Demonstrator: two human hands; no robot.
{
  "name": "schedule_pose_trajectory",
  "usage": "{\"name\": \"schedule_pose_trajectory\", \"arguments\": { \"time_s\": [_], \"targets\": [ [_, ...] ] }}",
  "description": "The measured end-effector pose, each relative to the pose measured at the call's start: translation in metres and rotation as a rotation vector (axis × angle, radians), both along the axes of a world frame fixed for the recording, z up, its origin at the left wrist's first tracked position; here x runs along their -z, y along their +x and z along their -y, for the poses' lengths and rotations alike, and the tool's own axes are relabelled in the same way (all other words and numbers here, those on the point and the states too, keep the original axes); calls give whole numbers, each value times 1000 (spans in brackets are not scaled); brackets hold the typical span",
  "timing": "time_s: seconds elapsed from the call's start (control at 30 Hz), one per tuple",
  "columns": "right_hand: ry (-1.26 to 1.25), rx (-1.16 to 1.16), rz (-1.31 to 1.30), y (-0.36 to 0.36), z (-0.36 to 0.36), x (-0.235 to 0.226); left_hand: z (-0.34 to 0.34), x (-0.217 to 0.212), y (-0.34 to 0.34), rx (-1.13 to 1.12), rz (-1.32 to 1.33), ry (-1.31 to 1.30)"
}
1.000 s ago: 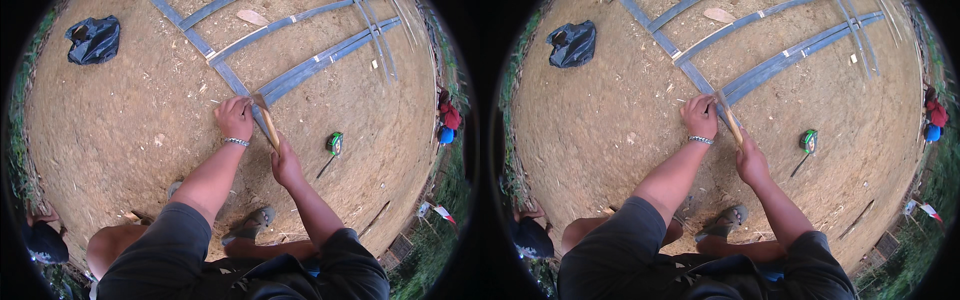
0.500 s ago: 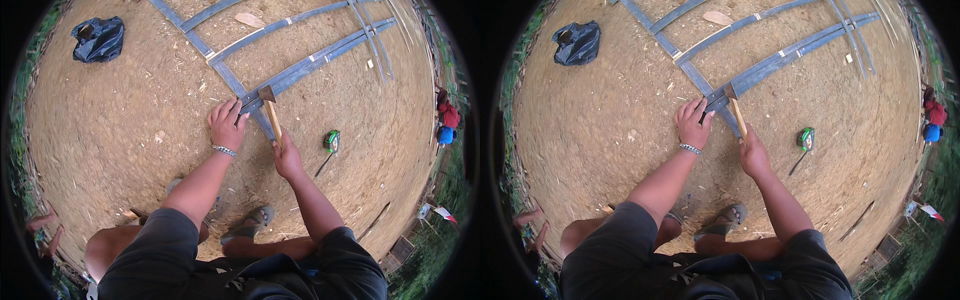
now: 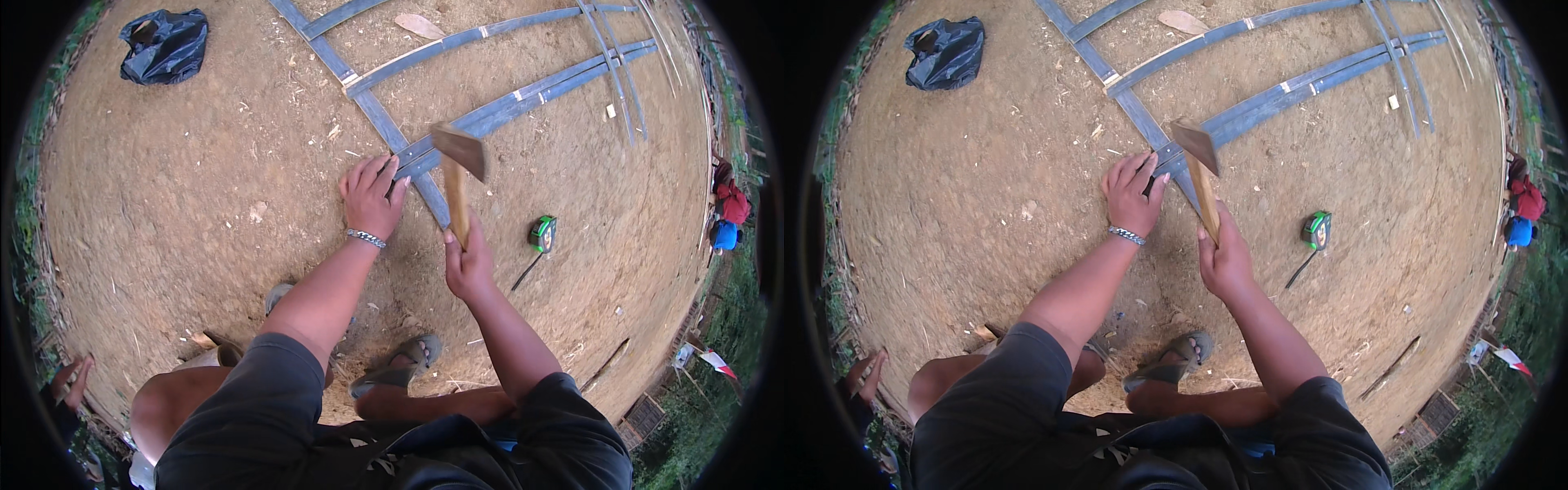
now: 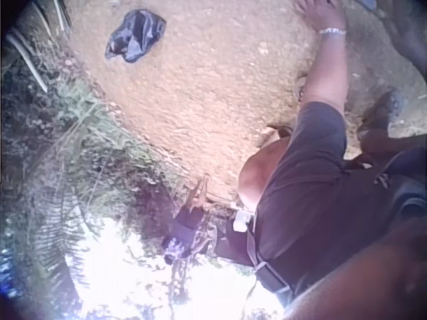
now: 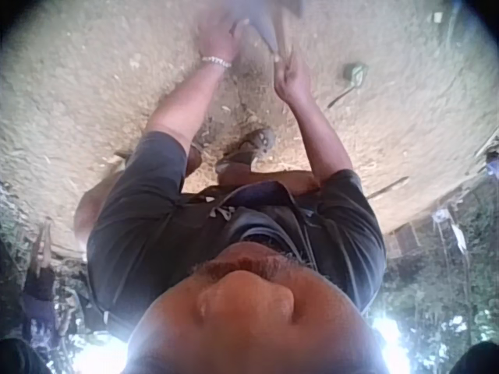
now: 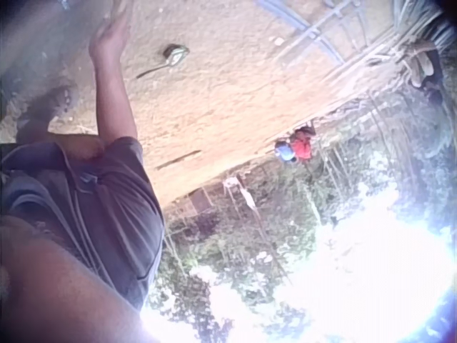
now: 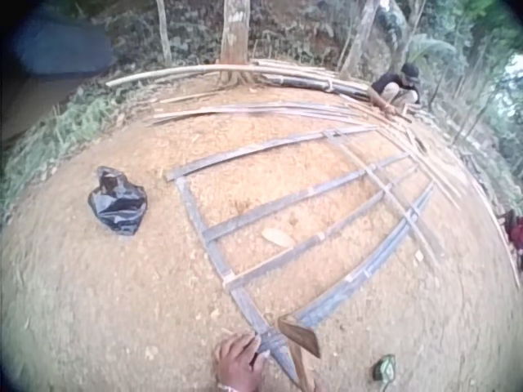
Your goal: The person measures a wooden frame structure laid on the ground using a tape measure. They then use a hammer to drive nails into the joints of the frame to secure the pieces together. The person repeatedly measures and hammers different sections of the frame.
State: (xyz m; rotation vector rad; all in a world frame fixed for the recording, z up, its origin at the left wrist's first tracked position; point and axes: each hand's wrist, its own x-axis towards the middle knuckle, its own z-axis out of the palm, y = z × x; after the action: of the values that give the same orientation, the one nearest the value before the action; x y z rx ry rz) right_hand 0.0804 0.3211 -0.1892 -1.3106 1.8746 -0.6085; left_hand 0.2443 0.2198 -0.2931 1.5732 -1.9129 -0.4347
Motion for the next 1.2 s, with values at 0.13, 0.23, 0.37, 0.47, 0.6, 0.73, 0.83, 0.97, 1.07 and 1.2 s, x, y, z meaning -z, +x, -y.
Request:
{"name": "schedule_pose_trajectory", "arguments": {
  "time_s": [0.13, 0.23, 0.37, 0.47, 0.6, 0.73, 0.83, 0.97, 1.07, 1.2],
  "targets": [
    [-82, -57, -116, 1, -7, 15, 0, 0, -2, 8, -8, 25],
    [154, -119, -124, -2, 1, 16, 0, -1, -3, 15, 17, 40],
    [-62, -46, -83, 4, 1, 5, 1, -1, -1, -4, 10, -2],
    [-121, -31, -84, 6, -9, 0, 0, 4, -1, 7, 8, 0],
    [-6, -87, -192, 2, -9, 30, 2, 0, -6, 8, 10, 13],
    [26, -42, -111, 8, -1, 27, 1, -1, -4, 15, -6, 35],
    [-93, -11, -110, 13, -13, 25, 1, -1, -3, 3, -18, 46],
    [216, -83, -186, 17, 5, 22, 1, -2, -3, 17, 22, 30],
    [108, -21, -62, 17, 3, 18, -1, 0, -2, 18, 13, 52],
    [-138, -50, -151, 15, -15, 25, -1, 3, -2, 17, 8, 8]
  ]
}}
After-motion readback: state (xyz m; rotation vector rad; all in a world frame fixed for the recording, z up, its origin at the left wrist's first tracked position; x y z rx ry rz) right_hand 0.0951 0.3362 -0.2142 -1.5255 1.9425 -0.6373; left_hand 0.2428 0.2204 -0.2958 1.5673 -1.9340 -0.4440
